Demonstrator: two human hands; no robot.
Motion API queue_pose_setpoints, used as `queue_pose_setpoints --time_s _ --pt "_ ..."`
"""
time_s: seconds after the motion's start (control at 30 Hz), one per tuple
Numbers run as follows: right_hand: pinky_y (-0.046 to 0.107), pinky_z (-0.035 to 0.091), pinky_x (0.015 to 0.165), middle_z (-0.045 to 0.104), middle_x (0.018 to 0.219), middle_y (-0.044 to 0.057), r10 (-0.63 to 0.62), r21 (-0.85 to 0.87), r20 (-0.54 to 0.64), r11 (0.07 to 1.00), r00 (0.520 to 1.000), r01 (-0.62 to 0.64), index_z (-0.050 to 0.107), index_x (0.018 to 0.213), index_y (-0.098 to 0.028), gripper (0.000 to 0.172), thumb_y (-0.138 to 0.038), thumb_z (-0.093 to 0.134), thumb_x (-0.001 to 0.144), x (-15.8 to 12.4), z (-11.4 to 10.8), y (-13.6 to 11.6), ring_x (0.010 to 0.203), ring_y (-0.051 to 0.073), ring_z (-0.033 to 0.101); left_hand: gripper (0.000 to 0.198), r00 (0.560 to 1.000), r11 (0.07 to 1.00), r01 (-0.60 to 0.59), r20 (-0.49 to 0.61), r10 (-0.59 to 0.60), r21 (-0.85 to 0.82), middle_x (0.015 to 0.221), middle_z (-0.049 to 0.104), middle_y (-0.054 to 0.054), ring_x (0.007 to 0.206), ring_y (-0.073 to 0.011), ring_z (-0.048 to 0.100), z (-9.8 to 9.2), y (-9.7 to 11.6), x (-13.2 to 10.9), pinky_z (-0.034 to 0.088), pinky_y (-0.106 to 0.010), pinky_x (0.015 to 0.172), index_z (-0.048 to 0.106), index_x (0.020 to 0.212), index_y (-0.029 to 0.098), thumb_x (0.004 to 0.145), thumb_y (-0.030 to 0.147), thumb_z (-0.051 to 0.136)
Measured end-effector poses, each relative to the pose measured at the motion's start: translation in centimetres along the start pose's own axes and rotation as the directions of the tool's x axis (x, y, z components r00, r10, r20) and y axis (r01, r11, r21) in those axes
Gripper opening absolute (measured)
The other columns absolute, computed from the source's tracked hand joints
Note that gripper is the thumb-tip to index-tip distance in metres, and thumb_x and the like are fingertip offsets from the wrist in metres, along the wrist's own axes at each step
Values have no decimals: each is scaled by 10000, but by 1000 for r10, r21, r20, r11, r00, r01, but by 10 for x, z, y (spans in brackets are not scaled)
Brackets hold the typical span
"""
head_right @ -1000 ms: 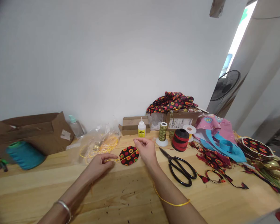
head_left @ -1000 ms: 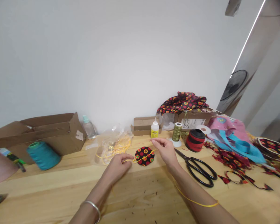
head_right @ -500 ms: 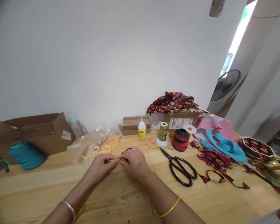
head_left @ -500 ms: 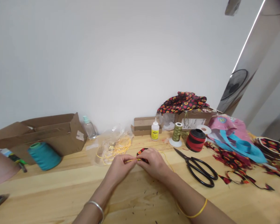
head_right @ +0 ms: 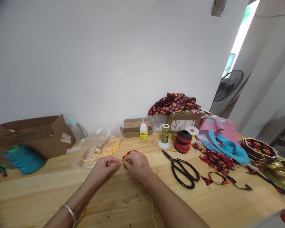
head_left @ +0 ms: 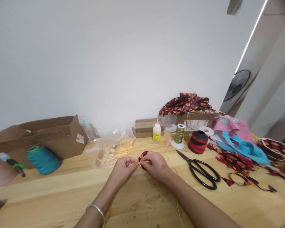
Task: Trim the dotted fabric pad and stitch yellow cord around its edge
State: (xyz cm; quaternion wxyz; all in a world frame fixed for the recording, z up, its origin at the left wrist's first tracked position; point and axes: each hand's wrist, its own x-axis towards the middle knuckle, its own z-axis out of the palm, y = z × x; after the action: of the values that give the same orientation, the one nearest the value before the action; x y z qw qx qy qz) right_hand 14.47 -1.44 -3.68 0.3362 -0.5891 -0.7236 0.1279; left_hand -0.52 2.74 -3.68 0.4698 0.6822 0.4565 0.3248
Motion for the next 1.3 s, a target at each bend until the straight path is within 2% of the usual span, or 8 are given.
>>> queue_pose_setpoints --time_s 0.3,0.57,0.87,1.03,1.1,1.17,1.23,1.3 --pt "189 364 579 632 721 9 -32 24 -40 999 999 33 668 737 -209 129 -210 539 743 1 3 -1 680 114 538 162 999 999 44 22 -43 -14 456 565 35 406 -80 417 2 4 -2 283 -179 409 656 589 131 566 289 629" --pt "185 349 559 641 744 -9 19 -3 -35 1000 999 -19 662 711 -225 148 -240 522 754 0 -1 -4 676 107 544 135 997 999 50 67 -49 -14 442 536 47 400 -64 369 1 6 -2 270 -171 411 664 605 124 577 244 608" --pt "183 347 546 648 719 -10 39 75 -70 997 997 -33 655 675 -218 164 -235 507 744 0 0 -3 655 106 545 186 987 993 61 151 -45 -105 540 630 5 479 -103 487 -3 3 0 352 -190 481 675 630 134 596 310 626" --pt "198 343 540 635 679 1 126 181 -48 977 991 -116 656 645 -203 157 -281 532 703 0 -2 -2 624 116 528 179 996 994 50 79 -43 -95 508 613 12 447 -88 464 -2 2 0 328 -179 448 674 607 135 599 307 625" --pt "192 328 492 596 583 2 229 365 37 903 973 -227 637 592 -169 197 -294 525 695 1 -3 -3 541 102 492 148 999 995 35 30 -32 -90 508 612 8 445 -89 463 -1 1 0 319 -178 433 671 593 134 588 276 628" --pt "179 281 416 519 482 -17 295 571 190 742 936 -350 608 553 -138 241 -287 492 704 2 -5 -4 421 66 400 141 1000 996 16 -4 -17 -91 514 620 -3 447 -96 470 0 -1 1 317 -181 424 675 591 132 582 264 627" --pt "173 196 346 446 443 -49 281 687 340 578 898 -441 607 602 -129 229 -264 455 707 3 -8 -6 335 36 266 159 1000 996 -1 -21 -1 -92 526 634 -18 462 -109 488 0 -3 2 323 -187 425 684 607 130 579 277 630" --pt "171 117 319 416 436 -74 242 727 445 465 862 -505 614 736 -143 204 -231 435 694 3 -10 -8 303 25 173 171 999 996 -17 -36 14 -92 544 648 -28 489 -125 510 1 -4 3 338 -194 441 693 625 133 576 286 634"
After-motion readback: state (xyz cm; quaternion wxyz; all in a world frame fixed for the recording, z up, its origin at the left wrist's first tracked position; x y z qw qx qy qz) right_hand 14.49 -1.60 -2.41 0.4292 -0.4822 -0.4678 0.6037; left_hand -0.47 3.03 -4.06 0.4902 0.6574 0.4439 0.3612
